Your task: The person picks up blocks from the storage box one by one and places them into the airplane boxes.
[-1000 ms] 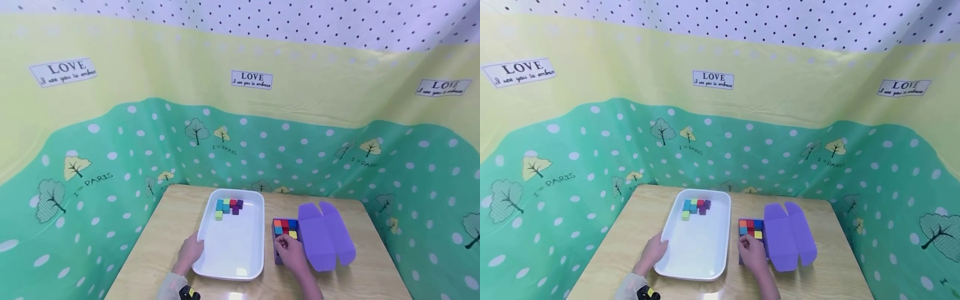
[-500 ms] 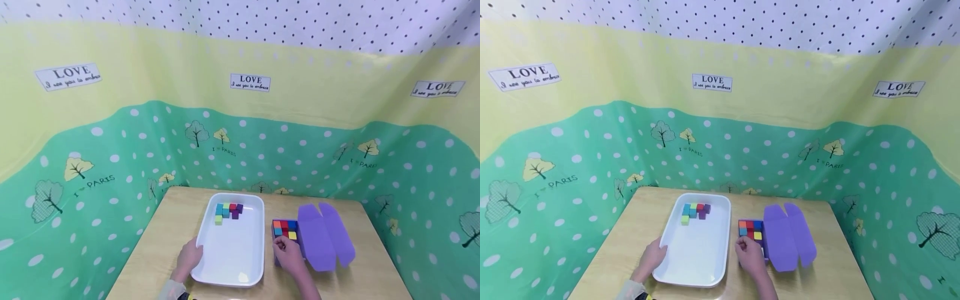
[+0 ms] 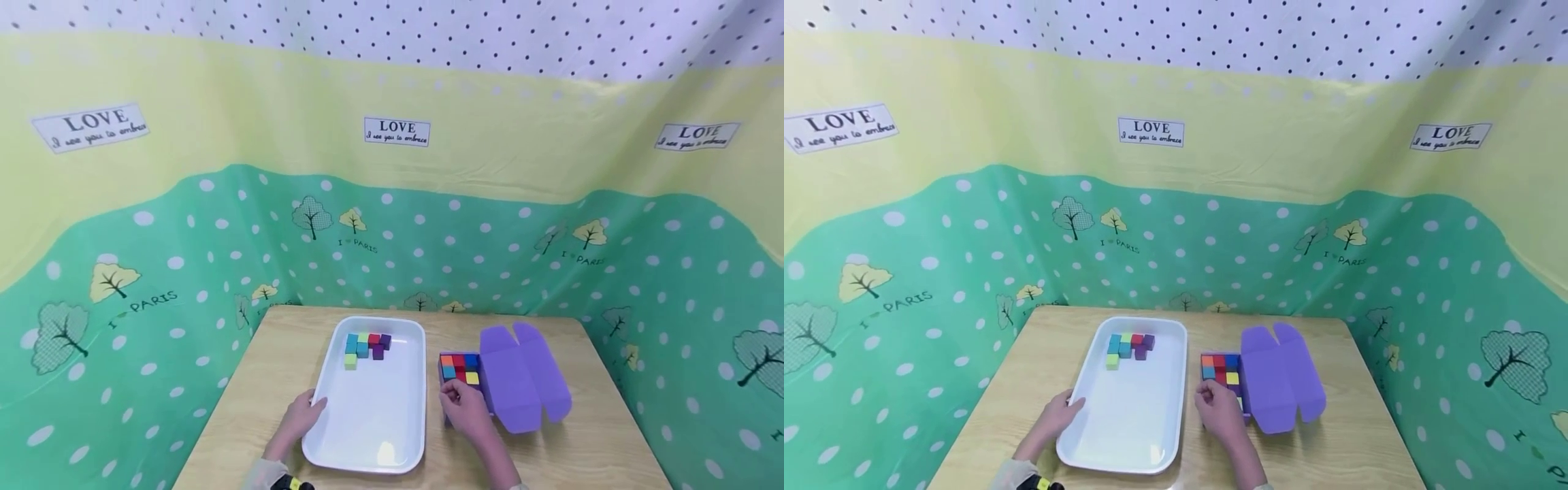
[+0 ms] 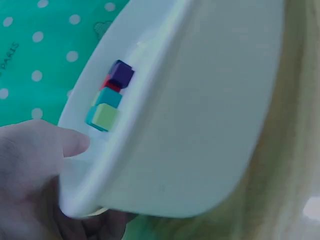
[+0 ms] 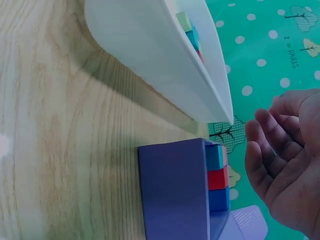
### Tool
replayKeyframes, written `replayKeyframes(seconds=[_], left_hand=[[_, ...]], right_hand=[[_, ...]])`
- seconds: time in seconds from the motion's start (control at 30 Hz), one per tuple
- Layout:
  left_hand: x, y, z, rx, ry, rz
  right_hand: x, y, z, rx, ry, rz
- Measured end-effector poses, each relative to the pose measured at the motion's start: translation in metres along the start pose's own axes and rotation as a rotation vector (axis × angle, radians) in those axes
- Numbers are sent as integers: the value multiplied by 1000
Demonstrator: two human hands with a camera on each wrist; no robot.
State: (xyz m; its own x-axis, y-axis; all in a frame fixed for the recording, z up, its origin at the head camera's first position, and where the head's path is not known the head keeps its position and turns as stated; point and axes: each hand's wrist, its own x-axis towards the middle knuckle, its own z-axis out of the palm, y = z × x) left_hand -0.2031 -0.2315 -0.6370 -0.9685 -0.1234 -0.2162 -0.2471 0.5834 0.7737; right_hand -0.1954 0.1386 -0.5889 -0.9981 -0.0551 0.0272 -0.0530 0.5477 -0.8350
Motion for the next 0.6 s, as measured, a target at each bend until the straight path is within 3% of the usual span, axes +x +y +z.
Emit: replayKeyframes(seconds=[0.13,0.27,0.4,0.6], left_hand=[[13,8,-3,29,-2,-13],[20,12,4,90,24,31],[19,9,14,153,94,31],[15,9,20,149,123,19]], right_hand=[[2,-3,1,-8,-37,-25],[6,-10,6,-24,-67,-82],[14,-22,11,-66,-125,-170],[32,-52,18,-170,-239,-174]])
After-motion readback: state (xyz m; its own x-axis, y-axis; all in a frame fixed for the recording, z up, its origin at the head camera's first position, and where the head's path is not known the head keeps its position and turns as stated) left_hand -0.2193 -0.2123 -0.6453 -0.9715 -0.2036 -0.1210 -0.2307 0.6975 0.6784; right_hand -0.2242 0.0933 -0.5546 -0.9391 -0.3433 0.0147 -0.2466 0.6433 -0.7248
